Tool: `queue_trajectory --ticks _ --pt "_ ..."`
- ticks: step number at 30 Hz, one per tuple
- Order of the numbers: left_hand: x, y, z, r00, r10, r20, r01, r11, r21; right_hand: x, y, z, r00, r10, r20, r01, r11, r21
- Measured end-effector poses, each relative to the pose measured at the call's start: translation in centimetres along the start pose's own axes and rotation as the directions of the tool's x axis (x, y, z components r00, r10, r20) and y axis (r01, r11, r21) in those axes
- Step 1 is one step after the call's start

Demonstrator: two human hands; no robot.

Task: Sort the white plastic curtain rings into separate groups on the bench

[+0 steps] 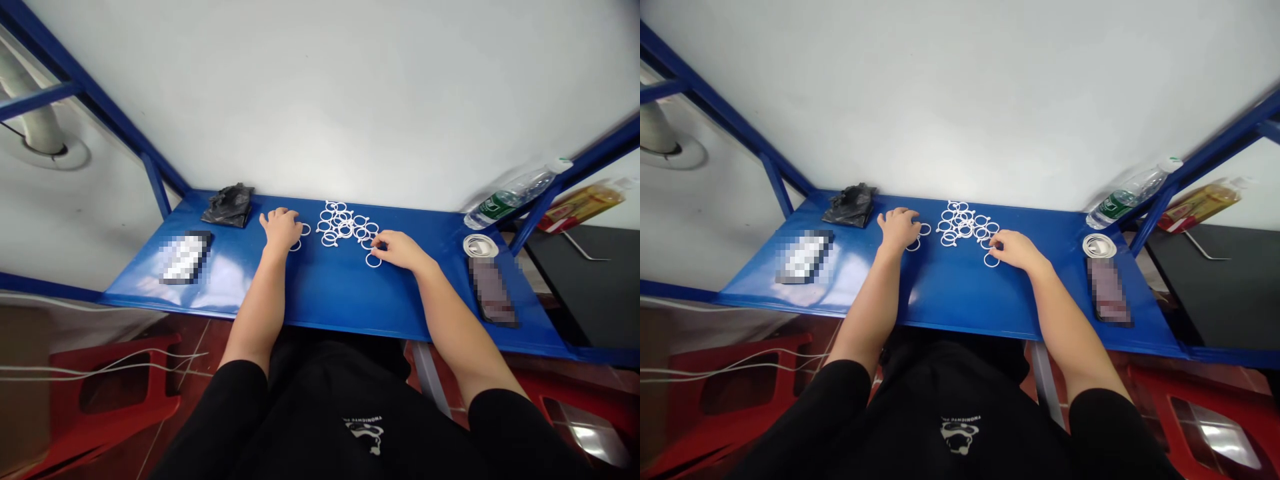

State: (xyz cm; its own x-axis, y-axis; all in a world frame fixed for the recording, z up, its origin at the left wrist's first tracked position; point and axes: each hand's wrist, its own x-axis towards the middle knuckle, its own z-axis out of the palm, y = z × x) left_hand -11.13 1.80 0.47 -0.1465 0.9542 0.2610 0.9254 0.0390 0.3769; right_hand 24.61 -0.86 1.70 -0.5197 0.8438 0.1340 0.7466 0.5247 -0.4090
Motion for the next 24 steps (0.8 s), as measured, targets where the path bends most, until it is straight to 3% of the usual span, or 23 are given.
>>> queue_trajectory --ticks 7,10,13,17,19,21,24 --pt "-0.8 2.4 0.8 0.983 0.178 0.041 -0.173 0.98 -0.094 0.1 -0.3 0.3 0.999 -0.007 0.032 0.008 1.0 -0.029" --pt "-1.4 4.1 1.0 0.964 0.265 -0.033 -0.267 0.952 -0.151 0.1 -0.4 0.4 1.0 -0.015 -0.007 0.014 0.999 -0.03" --pt "-2.6 6.2 1.3 0.893 0.443 -0.081 -0.448 0.852 -0.27 0.1 -0.6 0.7 0.995 -0.053 -0.09 0.053 0.999 -0.005" --pt "-4.3 8.3 2.0 0.713 0.701 0.009 -0.633 0.65 -0.419 0.2 -1.3 1.5 0.969 -0.105 -0.224 0.119 0.992 0.049" --pt "-4.8 8.7 2.4 0.65 0.758 0.064 -0.663 0.605 -0.441 0.2 -1.9 1.8 0.96 -0.112 -0.257 0.133 0.989 0.067" --pt "-5.1 8.9 2.7 0.632 0.77 0.087 -0.668 0.599 -0.441 0.1 -2.4 2.0 0.953 -0.113 -0.28 0.142 0.986 0.082" --pt "-5.0 8.8 2.8 0.657 0.75 0.078 -0.658 0.621 -0.426 0.1 -2.8 2.2 0.937 -0.121 -0.328 0.163 0.981 0.104"
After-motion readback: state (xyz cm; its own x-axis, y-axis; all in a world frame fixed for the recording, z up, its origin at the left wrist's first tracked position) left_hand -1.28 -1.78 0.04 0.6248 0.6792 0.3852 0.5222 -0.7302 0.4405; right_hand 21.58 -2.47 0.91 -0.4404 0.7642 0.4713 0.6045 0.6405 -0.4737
